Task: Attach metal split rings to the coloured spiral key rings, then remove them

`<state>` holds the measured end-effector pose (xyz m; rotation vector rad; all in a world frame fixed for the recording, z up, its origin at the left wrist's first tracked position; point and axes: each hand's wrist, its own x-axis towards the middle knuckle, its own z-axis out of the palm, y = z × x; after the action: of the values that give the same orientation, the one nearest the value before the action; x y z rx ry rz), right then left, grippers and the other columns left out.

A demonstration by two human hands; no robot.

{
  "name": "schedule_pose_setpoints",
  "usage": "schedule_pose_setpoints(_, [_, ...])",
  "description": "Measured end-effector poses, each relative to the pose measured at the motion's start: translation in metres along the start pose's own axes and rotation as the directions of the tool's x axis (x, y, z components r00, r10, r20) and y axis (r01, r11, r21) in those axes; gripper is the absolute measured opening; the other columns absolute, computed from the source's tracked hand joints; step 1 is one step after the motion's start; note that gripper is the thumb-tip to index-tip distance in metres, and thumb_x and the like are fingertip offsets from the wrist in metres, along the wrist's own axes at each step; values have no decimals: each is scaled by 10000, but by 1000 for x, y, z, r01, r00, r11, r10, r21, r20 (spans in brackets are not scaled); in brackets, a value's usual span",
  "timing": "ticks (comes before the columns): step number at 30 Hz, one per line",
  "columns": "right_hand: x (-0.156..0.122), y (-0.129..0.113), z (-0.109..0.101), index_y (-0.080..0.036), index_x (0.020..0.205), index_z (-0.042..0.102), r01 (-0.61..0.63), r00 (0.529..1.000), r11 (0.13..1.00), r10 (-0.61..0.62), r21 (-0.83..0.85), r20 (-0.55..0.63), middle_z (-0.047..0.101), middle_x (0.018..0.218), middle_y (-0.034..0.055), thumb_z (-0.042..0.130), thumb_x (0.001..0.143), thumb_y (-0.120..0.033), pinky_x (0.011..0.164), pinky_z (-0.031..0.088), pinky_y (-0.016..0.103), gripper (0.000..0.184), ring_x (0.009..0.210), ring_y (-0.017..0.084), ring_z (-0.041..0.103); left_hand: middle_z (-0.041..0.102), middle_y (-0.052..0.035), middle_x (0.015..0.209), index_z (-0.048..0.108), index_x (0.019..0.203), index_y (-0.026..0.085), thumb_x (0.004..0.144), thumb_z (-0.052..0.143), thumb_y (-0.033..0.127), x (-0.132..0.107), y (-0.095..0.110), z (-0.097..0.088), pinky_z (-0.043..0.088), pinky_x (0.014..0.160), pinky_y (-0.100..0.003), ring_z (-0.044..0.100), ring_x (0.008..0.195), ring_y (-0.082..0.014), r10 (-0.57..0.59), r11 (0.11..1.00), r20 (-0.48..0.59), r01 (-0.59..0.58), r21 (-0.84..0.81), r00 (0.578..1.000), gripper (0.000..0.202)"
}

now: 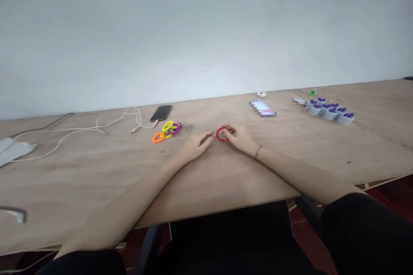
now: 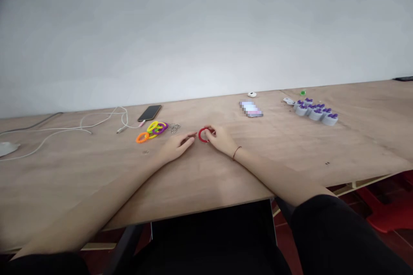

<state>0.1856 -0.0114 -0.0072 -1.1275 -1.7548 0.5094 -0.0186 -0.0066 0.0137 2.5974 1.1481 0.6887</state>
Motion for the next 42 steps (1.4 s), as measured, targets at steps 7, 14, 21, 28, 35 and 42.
schedule_pose_setpoints(7, [23, 37, -25, -157, 994, 621, -162, 987, 982, 161, -101, -15, 666, 1011, 80, 452, 843, -221, 841, 488, 345, 236, 926, 189, 620, 537, -64, 1217, 569, 1158, 213, 888, 385, 366, 1, -13, 4, 366, 984, -370, 483, 1125, -212, 85, 974, 114, -107, 200, 990, 361])
schedule_pose_setpoints(14, [24, 45, -30, -123, 1126, 578, -240, 968, 952, 218, -192, -126, 591, 1178, 122, 419, 845, -177, 965, 409, 364, 328, 1099, 214, 547, 515, -60, 1244, 550, 1180, 222, 888, 381, 367, -1, -14, 3, 358, 993, -360, 476, 1137, -212, 85, 973, 139, -112, 201, 987, 368])
schedule_pose_setpoints(21, [14, 40, -20, -158, 1023, 603, 48, 993, 909, 1, -415, 118, 615, 1106, 104, 353, 885, -226, 948, 395, 343, 294, 1062, 202, 540, 502, -67, 1266, 544, 1190, 215, 892, 373, 379, -1, -15, 4, 347, 1007, -358, 466, 1158, -212, 84, 973, 142, -111, 201, 986, 381])
schedule_pose_setpoints(28, [48, 68, -27, -132, 1183, 521, 61, 971, 837, 76, -544, 225, 474, 1311, 131, 324, 910, -247, 1035, 291, 402, 356, 1261, 244, 369, 506, -81, 1265, 544, 1191, 199, 895, 360, 392, -1, -14, 4, 349, 1005, -369, 467, 1161, -217, 77, 973, 144, -106, 206, 987, 399])
schedule_pose_setpoints(35, [61, 81, -31, -102, 1176, 538, 92, 992, 829, -25, -552, 127, 535, 1235, 134, 400, 863, -236, 997, 334, 326, 368, 1169, 223, 463, 505, -71, 1266, 541, 1194, 213, 894, 364, 394, -2, -14, 4, 355, 1000, -362, 473, 1151, -210, 67, 974, 150, -97, 204, 986, 393])
schedule_pose_setpoints(42, [54, 75, -33, -153, 1107, 604, 98, 991, 820, -29, -564, 130, 611, 1116, 98, 430, 843, -244, 921, 388, 308, 329, 1029, 209, 542, 494, -74, 1278, 535, 1200, 213, 892, 364, 397, -1, -15, 3, 349, 1005, -373, 458, 1167, -211, 59, 974, 156, -91, 207, 986, 398])
